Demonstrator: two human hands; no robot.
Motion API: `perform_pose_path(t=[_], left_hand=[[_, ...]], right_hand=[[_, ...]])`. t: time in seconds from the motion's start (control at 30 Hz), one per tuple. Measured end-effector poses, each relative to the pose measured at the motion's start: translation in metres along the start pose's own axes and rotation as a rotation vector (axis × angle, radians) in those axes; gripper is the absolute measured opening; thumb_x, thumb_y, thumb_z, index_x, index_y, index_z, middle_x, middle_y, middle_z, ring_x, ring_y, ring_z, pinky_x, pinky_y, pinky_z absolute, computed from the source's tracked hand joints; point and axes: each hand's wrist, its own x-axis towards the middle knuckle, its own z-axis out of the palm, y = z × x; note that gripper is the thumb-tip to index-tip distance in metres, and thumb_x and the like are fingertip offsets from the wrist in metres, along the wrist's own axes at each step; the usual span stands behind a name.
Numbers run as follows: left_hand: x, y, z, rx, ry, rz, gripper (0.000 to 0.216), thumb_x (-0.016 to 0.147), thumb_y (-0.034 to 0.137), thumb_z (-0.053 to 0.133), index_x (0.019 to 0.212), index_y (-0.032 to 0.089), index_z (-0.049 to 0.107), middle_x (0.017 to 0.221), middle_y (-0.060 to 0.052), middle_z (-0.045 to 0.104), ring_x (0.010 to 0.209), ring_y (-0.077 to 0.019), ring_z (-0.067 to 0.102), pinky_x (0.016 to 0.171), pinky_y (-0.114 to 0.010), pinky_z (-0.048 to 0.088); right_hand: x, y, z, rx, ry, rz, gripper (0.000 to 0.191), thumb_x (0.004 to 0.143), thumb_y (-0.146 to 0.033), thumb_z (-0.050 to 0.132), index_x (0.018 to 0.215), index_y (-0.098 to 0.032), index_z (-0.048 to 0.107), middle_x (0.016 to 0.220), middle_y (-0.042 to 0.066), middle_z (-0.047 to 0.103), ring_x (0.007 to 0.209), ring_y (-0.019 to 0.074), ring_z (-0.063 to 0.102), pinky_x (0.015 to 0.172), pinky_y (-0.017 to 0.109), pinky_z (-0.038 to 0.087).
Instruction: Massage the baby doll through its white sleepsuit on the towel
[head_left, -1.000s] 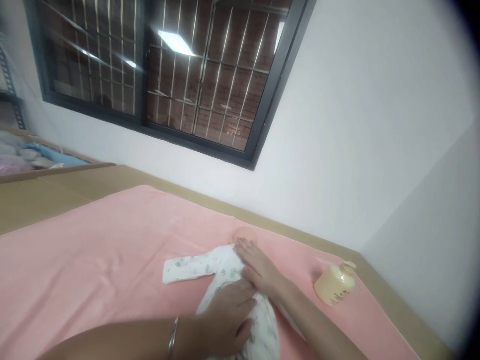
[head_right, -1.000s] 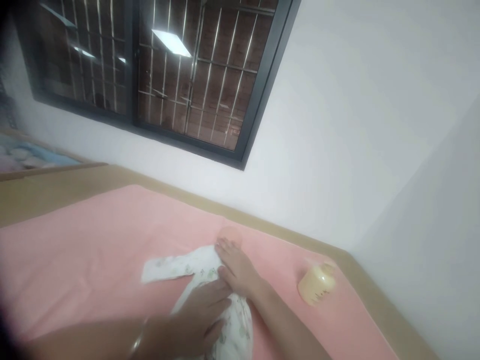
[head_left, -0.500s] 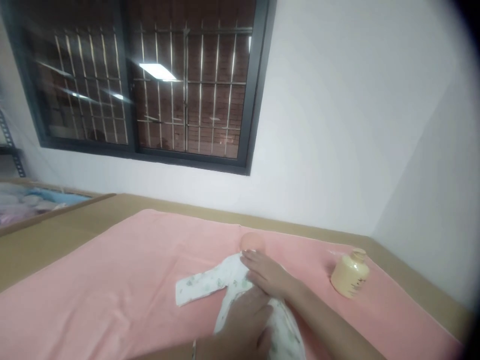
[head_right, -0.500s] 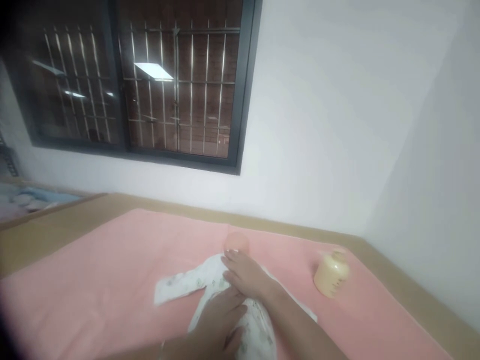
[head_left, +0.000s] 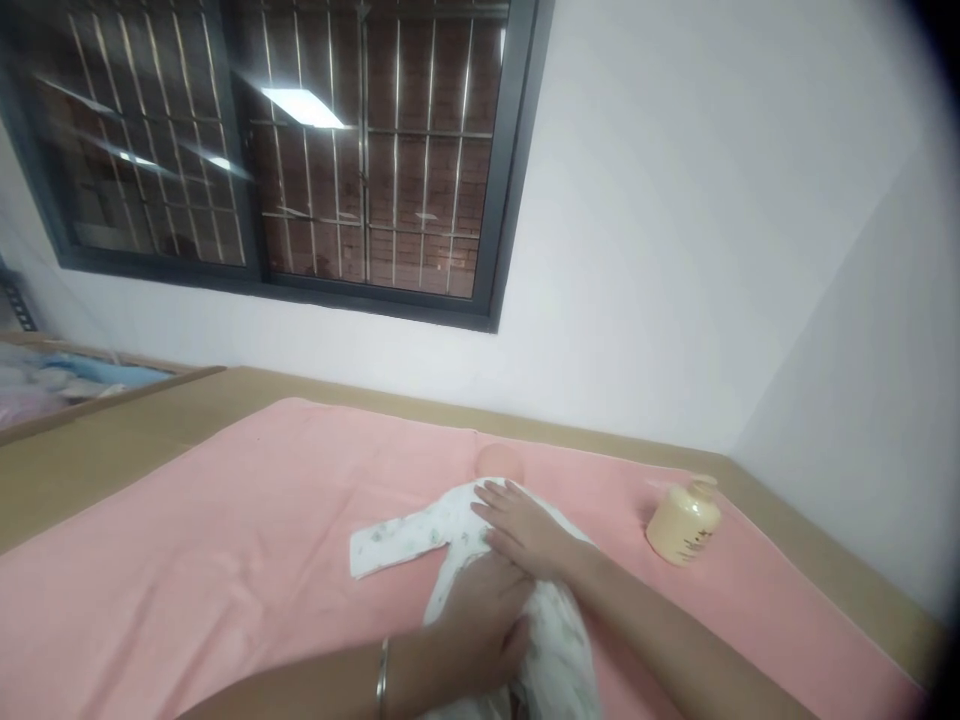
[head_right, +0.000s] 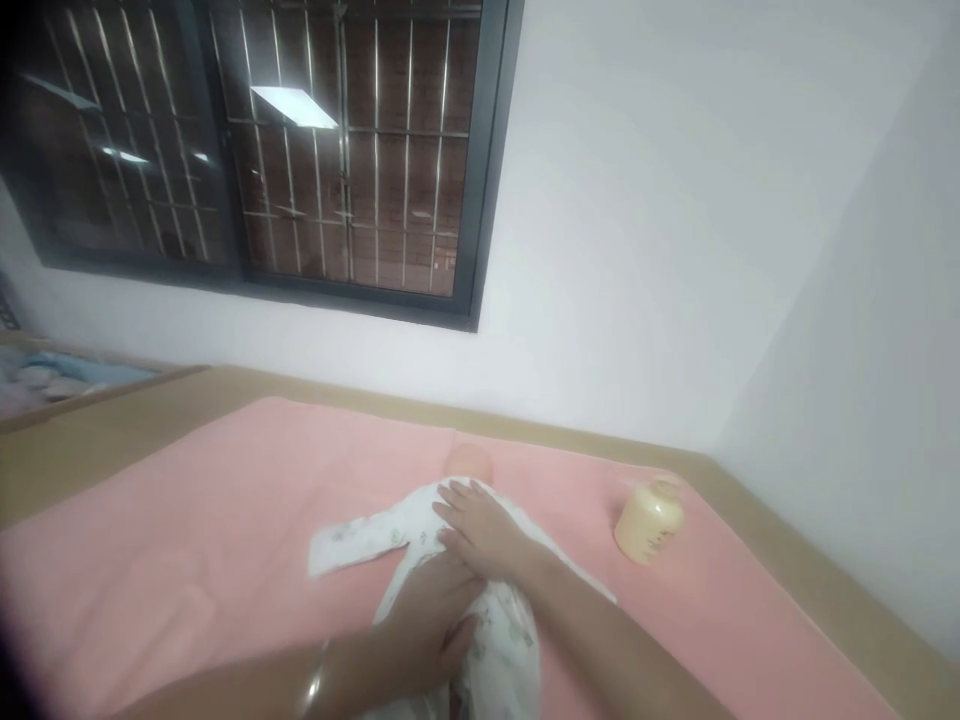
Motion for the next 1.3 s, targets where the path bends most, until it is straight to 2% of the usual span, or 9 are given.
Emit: perform_pose_path(t=[0.17, 0.3, 0.43, 0.57, 0.73, 0.87, 1.0, 1.17, 1.3], left_hand=[[0.000, -0.001, 0.000, 0.015, 0.016, 0.014, 0.035, 0.077, 0.019, 0.045, 0.111, 0.018, 0.055, 0.109, -0.011, 0.061, 0.104, -0.0265, 0.054, 0.091, -0.044, 0.046], [-0.001, -0.001, 0.003, 0.025, 0.040, 0.036, 0.034, 0.082, 0.022, 0.042, 0.113, 0.017, 0.055, 0.111, -0.012, 0.060, 0.105, -0.0262, 0.054, 0.091, -0.044, 0.046], [-0.003, -0.002, 0.005, 0.045, 0.056, 0.032, 0.024, 0.082, 0.022, 0.043, 0.101, 0.018, 0.058, 0.106, -0.012, 0.061, 0.103, -0.0266, 0.055, 0.090, -0.044, 0.047], [-0.003, -0.003, 0.006, 0.023, 0.031, 0.027, 0.027, 0.082, 0.021, 0.043, 0.105, 0.017, 0.057, 0.108, -0.012, 0.061, 0.101, -0.0258, 0.055, 0.089, -0.044, 0.046], [-0.003, -0.003, 0.005, 0.023, 0.021, 0.020, 0.025, 0.081, 0.020, 0.045, 0.102, 0.018, 0.057, 0.105, -0.011, 0.062, 0.101, -0.0256, 0.055, 0.089, -0.043, 0.046], [-0.004, -0.002, 0.004, 0.046, 0.014, 0.019, 0.022, 0.081, 0.020, 0.045, 0.100, 0.018, 0.057, 0.107, -0.011, 0.061, 0.101, -0.0253, 0.055, 0.088, -0.041, 0.046], [-0.004, -0.002, 0.005, 0.080, 0.035, 0.020, 0.017, 0.082, 0.021, 0.045, 0.094, 0.019, 0.056, 0.105, -0.010, 0.061, 0.102, -0.0251, 0.054, 0.089, -0.041, 0.045], [-0.002, -0.004, 0.006, 0.059, 0.030, 0.042, 0.013, 0.081, 0.021, 0.046, 0.090, 0.018, 0.054, 0.099, -0.009, 0.061, 0.096, -0.0233, 0.055, 0.085, -0.039, 0.047], [0.001, -0.002, 0.002, 0.032, 0.023, 0.041, 0.014, 0.080, 0.020, 0.046, 0.090, 0.018, 0.055, 0.097, -0.010, 0.061, 0.096, -0.0246, 0.055, 0.085, -0.041, 0.048]], right_hand=[[-0.003, -0.002, -0.007, -0.009, 0.008, 0.020, 0.056, 0.098, -0.048, 0.031, 0.146, -0.019, 0.034, 0.153, 0.009, 0.024, 0.142, 0.0262, 0.018, 0.116, 0.049, 0.013], [-0.004, 0.003, -0.001, 0.056, -0.031, 0.031, 0.051, 0.099, -0.046, 0.027, 0.144, -0.024, 0.039, 0.151, 0.006, 0.031, 0.141, 0.0240, 0.022, 0.116, 0.049, 0.015], [-0.003, 0.009, 0.005, 0.103, 0.127, 0.071, 0.056, 0.099, -0.048, 0.027, 0.147, -0.019, 0.033, 0.152, 0.008, 0.025, 0.143, 0.0233, 0.017, 0.116, 0.049, 0.015], [-0.004, 0.011, 0.010, 0.061, 0.032, 0.043, 0.053, 0.098, -0.049, 0.029, 0.143, -0.021, 0.041, 0.151, 0.007, 0.030, 0.142, 0.0241, 0.021, 0.116, 0.050, 0.014], [-0.006, 0.010, 0.011, 0.038, 0.107, 0.071, 0.056, 0.097, -0.050, 0.032, 0.144, -0.019, 0.039, 0.153, 0.009, 0.025, 0.142, 0.0261, 0.019, 0.114, 0.051, 0.018], [-0.006, 0.012, 0.009, 0.035, 0.019, 0.044, 0.054, 0.098, -0.048, 0.030, 0.142, -0.020, 0.042, 0.151, 0.008, 0.030, 0.141, 0.0246, 0.022, 0.115, 0.050, 0.015], [-0.006, 0.018, 0.009, 0.050, 0.122, 0.087, 0.058, 0.098, -0.049, 0.029, 0.146, -0.018, 0.033, 0.153, 0.009, 0.024, 0.143, 0.0246, 0.017, 0.116, 0.051, 0.015], [-0.008, 0.021, 0.016, 0.040, 0.058, 0.058, 0.056, 0.098, -0.048, 0.032, 0.145, -0.019, 0.036, 0.151, 0.008, 0.030, 0.141, 0.0248, 0.022, 0.115, 0.050, 0.019], [-0.011, 0.020, 0.021, 0.054, 0.154, 0.079, 0.057, 0.098, -0.047, 0.032, 0.146, -0.017, 0.033, 0.152, 0.010, 0.026, 0.142, 0.0249, 0.019, 0.115, 0.051, 0.018]])
